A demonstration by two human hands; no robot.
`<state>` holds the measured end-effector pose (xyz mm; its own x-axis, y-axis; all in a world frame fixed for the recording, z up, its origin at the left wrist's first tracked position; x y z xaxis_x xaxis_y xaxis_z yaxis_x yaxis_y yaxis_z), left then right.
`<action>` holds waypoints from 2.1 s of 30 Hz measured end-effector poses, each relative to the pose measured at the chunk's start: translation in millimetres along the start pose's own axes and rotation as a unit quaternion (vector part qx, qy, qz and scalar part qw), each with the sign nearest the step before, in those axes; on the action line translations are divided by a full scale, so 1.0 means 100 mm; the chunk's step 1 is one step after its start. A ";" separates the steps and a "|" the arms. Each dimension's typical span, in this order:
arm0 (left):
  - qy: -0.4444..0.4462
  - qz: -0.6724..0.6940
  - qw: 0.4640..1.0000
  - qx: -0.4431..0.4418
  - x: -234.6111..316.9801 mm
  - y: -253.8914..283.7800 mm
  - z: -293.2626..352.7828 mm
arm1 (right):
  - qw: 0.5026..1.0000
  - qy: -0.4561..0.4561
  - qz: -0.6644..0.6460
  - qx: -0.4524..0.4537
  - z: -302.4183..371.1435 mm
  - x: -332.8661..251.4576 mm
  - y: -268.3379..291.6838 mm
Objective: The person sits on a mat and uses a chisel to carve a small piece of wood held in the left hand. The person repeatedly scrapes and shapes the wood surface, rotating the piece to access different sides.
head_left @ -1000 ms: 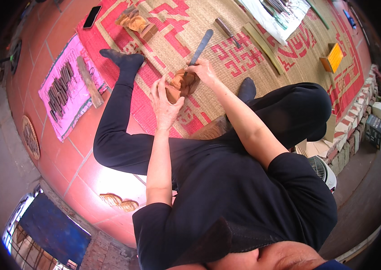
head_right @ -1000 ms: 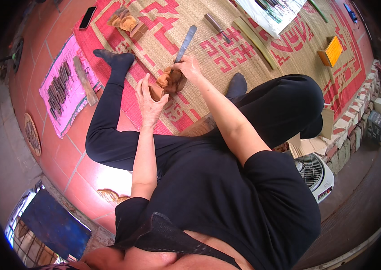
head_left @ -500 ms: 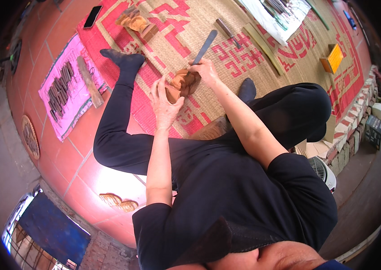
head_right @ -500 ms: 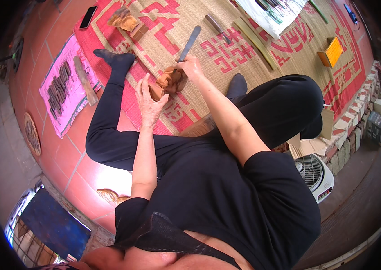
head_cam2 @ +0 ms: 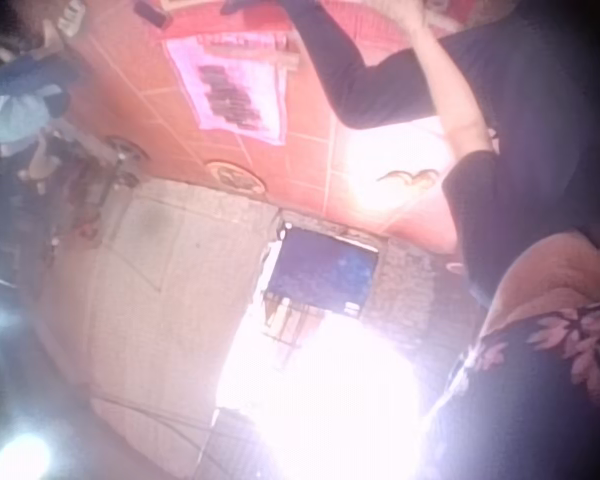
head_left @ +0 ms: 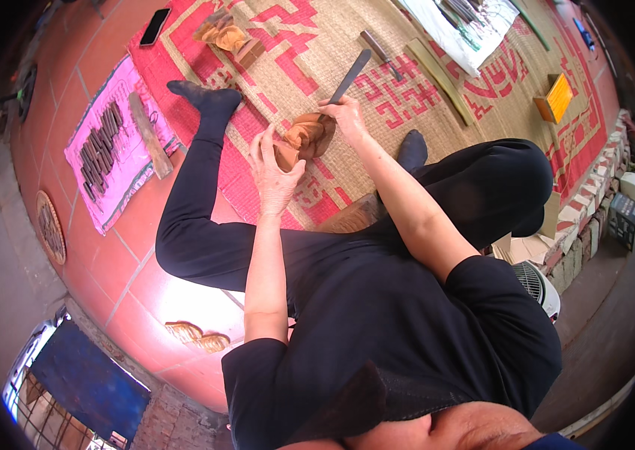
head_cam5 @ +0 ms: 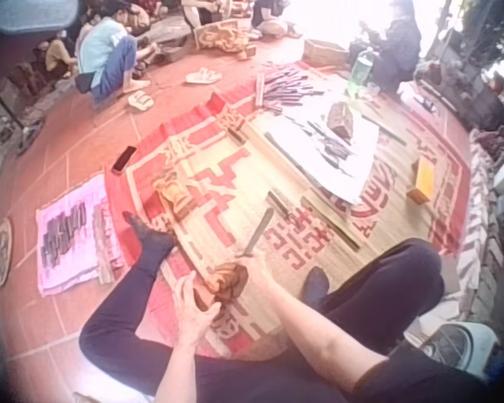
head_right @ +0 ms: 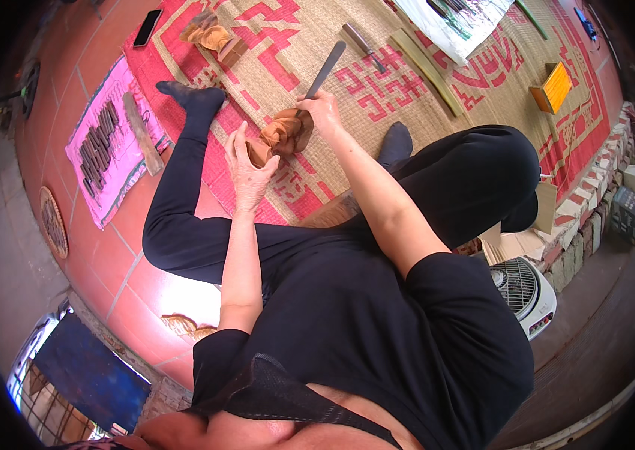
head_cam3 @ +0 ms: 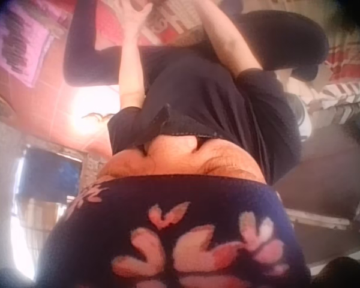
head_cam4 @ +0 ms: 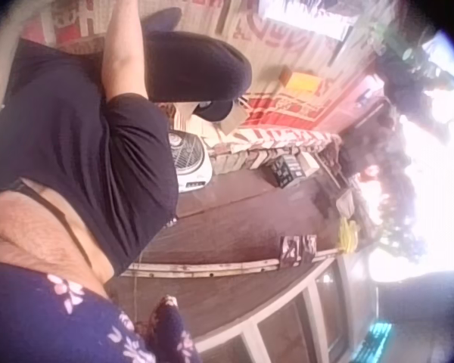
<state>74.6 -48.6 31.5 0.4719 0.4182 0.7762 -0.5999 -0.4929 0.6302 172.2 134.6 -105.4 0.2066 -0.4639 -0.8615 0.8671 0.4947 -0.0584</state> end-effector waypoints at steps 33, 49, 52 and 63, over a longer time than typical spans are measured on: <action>0.020 0.013 1.000 -0.003 0.03 0.02 0.00 | 0.996 0.004 0.062 -0.064 0.12 -0.11 -0.07; 0.006 -0.009 1.000 0.006 0.01 0.02 -0.07 | 0.997 -0.055 -0.053 0.016 0.05 0.02 0.09; 0.015 -0.020 1.000 0.008 -0.05 0.04 -0.18 | 0.990 -0.115 -0.078 0.015 0.04 0.09 0.18; 0.081 -0.050 0.995 -0.011 -0.11 -0.01 -0.70 | 0.990 -0.134 -0.053 0.007 0.02 0.34 0.17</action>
<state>24.7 0.1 21.1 0.4211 0.5824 0.6953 -0.5698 -0.4266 0.7024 195.1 125.7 -135.1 0.2248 -0.6921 -0.6859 0.8960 0.4234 -0.1335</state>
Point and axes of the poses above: each hand's wrist, its own z-axis away from the middle knuckle, its own y-axis out of the back of the hand, x = y × z, the point moved 4 cm from there along -z, towards the middle knuckle, and after that the axes turned 6 degrees about z, right-handed, at the moved point
